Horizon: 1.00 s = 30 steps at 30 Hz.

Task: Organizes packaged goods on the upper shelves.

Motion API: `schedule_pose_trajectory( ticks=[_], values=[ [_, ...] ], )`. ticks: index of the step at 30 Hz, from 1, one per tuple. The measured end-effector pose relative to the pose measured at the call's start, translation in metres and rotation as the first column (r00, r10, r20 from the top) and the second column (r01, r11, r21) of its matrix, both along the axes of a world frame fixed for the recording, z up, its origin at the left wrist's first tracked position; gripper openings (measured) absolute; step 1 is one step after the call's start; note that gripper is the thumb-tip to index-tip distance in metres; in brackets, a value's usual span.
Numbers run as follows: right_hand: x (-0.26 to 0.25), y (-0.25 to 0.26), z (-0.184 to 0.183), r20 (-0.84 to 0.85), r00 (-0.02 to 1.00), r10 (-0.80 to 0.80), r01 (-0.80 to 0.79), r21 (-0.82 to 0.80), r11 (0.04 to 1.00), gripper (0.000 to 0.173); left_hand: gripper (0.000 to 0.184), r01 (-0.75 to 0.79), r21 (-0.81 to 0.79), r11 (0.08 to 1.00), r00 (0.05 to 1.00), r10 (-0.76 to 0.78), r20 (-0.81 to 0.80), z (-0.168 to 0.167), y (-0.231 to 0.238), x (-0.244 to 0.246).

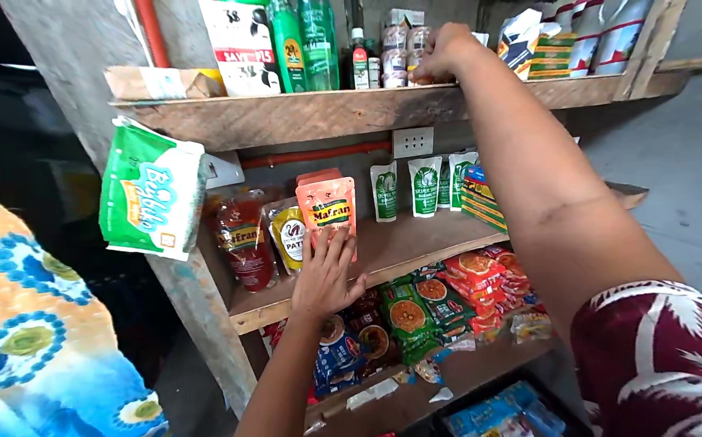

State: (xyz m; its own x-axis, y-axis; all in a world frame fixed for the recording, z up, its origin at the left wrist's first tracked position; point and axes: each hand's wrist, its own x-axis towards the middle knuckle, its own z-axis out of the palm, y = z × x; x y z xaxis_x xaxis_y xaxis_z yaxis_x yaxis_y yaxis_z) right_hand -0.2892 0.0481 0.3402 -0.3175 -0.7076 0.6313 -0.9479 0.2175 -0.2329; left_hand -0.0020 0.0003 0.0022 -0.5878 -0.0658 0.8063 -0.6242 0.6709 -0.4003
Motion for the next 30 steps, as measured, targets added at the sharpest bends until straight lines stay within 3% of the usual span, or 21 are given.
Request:
schedule_pose_trajectory(
  ticks=[4,8,13,18,30],
  values=[
    [-0.021,0.007,0.000,0.045,0.996,0.072,-0.064,-0.164,0.984,0.065,0.072,-0.004,-0.013,1.000,1.000,0.003,-0.012,0.000,-0.001,0.000],
    [-0.054,0.021,0.008,0.102,0.995,-0.018,0.059,-0.419,0.906,0.052,0.073,-0.022,-0.014,1.000,1.000,0.022,-0.002,-0.001,-0.001,0.000],
    [-0.070,0.019,-0.005,0.167,0.983,-0.082,0.127,-0.282,0.951,0.069,0.075,-0.020,-0.014,1.000,1.000,0.019,-0.006,-0.002,-0.001,0.000],
    [-0.064,0.008,-0.009,0.166,0.977,-0.131,0.152,-0.124,0.980,0.060,0.072,-0.017,-0.023,1.000,1.000,0.017,-0.009,-0.002,-0.001,0.000],
    [-0.050,0.006,-0.007,0.203,0.974,-0.105,0.131,-0.123,0.984,0.064,0.072,-0.010,-0.026,1.000,1.000,0.010,-0.009,-0.002,-0.001,0.000]
  ],
)
